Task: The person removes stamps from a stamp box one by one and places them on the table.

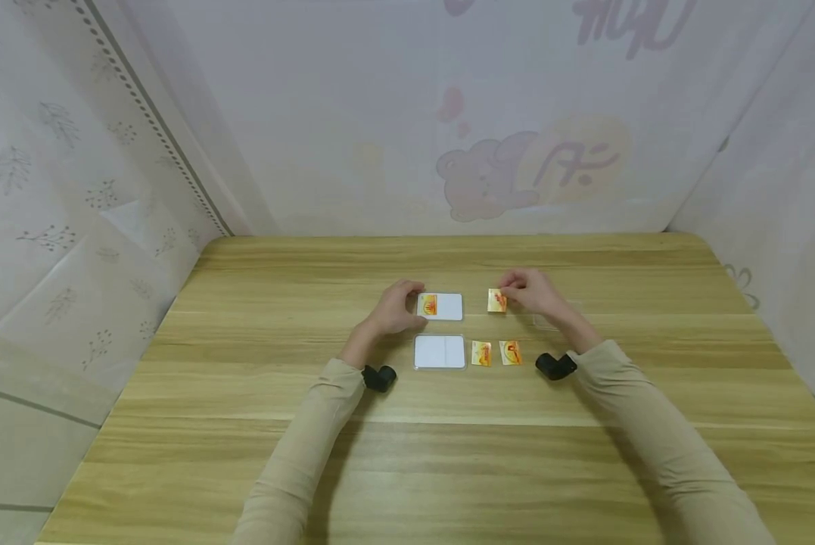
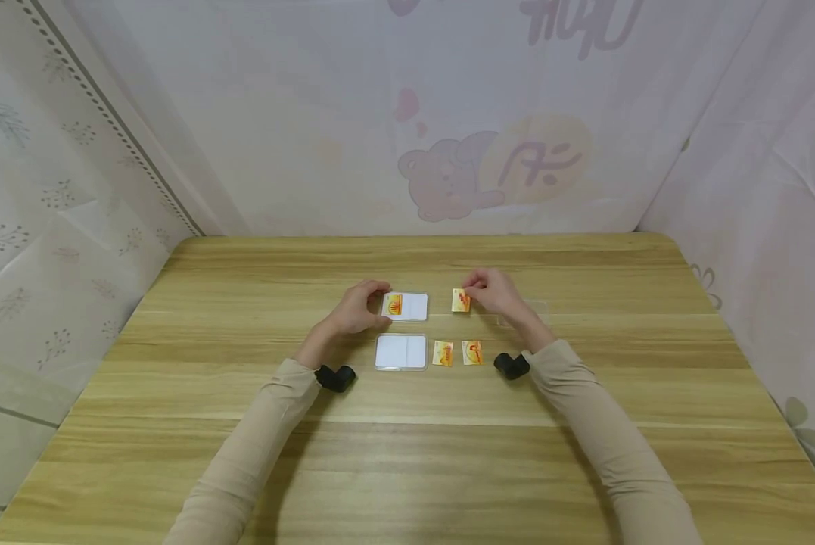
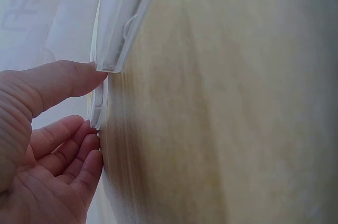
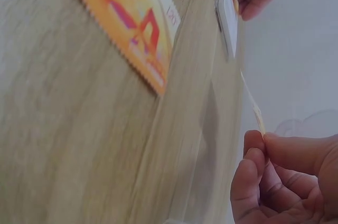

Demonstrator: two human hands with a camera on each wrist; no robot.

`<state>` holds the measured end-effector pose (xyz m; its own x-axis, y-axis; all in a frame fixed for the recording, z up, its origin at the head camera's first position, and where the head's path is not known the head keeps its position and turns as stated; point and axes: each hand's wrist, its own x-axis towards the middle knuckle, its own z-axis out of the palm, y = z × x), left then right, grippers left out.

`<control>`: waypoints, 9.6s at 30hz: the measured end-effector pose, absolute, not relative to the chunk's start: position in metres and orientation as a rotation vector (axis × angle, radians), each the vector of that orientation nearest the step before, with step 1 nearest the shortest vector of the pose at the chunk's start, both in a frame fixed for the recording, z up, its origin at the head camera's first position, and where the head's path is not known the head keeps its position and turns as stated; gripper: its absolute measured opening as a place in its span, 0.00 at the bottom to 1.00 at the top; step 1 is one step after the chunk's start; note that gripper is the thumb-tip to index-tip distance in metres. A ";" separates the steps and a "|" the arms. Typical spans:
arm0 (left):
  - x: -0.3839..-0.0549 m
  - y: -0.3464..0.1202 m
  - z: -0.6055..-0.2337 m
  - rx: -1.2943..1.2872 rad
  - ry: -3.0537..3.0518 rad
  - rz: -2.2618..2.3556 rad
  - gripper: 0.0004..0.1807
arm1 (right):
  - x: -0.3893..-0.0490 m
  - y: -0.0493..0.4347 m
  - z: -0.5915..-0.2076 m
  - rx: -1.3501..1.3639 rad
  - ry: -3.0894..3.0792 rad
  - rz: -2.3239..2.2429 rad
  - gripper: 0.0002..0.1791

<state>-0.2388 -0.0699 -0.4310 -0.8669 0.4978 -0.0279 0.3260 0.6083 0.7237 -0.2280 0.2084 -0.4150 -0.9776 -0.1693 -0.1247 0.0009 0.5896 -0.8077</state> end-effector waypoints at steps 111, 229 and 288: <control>-0.241 -0.072 -0.433 0.685 2.620 1.103 0.35 | -0.242 0.107 -0.409 -0.450 2.651 -1.156 0.11; -0.237 -0.069 -0.429 0.658 2.631 1.095 0.34 | -0.240 0.176 -0.415 -0.098 2.532 -1.364 0.10; -0.237 -0.058 -0.424 0.692 2.696 1.170 0.27 | -0.224 0.202 -0.413 -0.325 2.832 -1.255 0.09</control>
